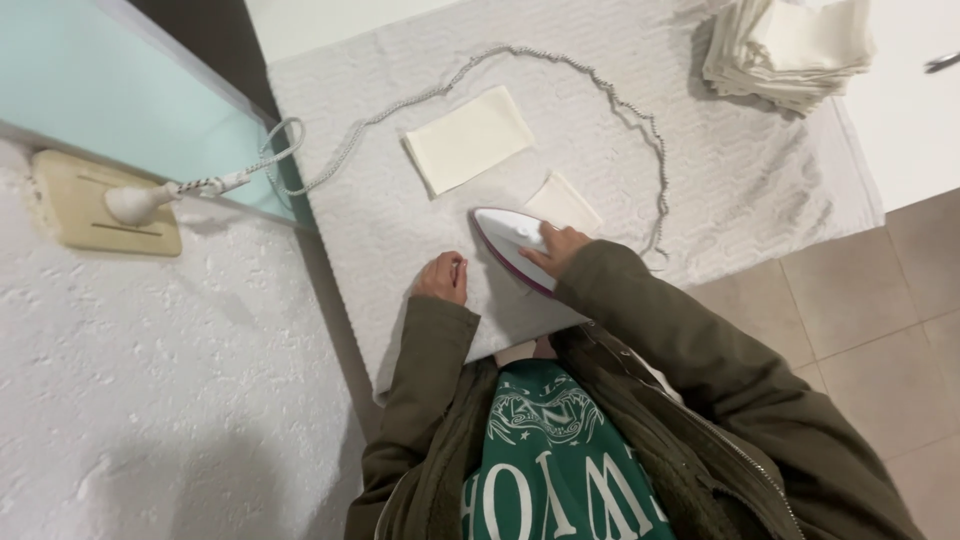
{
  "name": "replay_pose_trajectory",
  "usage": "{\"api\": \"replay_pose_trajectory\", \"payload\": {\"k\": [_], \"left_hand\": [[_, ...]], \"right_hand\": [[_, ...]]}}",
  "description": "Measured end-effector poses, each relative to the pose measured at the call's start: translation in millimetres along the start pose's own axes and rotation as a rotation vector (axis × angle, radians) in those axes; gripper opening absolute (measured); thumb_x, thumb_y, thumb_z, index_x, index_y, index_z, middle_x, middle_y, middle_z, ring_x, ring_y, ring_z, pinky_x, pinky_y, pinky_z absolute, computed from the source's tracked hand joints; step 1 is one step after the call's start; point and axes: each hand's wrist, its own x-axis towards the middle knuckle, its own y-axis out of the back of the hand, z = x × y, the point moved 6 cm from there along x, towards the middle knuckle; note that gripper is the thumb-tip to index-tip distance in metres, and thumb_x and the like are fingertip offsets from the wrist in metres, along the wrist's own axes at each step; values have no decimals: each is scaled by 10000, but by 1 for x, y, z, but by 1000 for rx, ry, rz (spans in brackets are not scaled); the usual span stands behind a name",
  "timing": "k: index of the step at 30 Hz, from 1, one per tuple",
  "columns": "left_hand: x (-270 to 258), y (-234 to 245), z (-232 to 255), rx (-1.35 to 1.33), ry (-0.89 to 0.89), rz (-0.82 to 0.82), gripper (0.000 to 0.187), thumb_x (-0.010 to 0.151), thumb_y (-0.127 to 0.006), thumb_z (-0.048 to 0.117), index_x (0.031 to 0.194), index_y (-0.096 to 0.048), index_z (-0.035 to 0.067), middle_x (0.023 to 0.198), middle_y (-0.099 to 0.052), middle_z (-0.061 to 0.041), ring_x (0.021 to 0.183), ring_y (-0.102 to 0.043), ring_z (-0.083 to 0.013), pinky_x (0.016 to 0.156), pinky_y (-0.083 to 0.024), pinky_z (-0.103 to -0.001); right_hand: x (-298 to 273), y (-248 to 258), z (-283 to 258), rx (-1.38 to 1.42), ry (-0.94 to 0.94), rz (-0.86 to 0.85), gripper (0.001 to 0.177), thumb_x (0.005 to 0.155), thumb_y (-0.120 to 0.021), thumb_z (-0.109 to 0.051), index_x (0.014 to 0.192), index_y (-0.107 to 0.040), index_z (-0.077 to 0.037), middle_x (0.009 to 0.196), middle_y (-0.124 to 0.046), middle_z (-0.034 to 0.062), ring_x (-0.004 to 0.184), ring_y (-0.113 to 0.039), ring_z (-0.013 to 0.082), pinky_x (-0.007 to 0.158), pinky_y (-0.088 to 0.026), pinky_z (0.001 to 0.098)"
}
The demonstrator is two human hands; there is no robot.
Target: Ironing small rectangular pieces of white fabric on a table.
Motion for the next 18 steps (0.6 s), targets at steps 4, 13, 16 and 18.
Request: {"api": "replay_pose_trajectory", "payload": {"k": [4,13,16,18], "left_hand": [[4,-4,-4,-35,10,-8,109,973,-671,159,995,-646,55,857,-690,-151,813,-655,-363,693,-523,-474],[5,-4,-6,-12,53,-55,111,989,-661,182,1013,-636,76,836,-678,-131,796,-664,-332,681,-529,-463],[-1,-6,-5,16,52,-93,100,972,-661,183,1004,-643,90,812,-675,-127,794,-659,-339,678,-528,-467],[2,0,-2,67,38,-50,109,982,-665,193,1023,-647,94,841,-671,-145,798,-652,-358,656,-519,-480]], "right_hand": [[-6,-1,-3,9,14,-62,633,968,-547,-576,1228,-565,1,898,-721,278,762,-760,417,663,-615,532],[-21,3,-21,52,-126,-168,583,995,-496,-537,1264,-535,-22,879,-736,247,752,-777,387,648,-629,527],[-19,-8,-20,-6,-99,-77,601,1012,-508,-561,1245,-550,-8,884,-717,267,756,-743,401,640,-614,529],[-18,1,-26,-68,-15,108,618,980,-528,-577,1244,-549,-19,904,-696,287,755,-721,425,603,-601,535]]}}
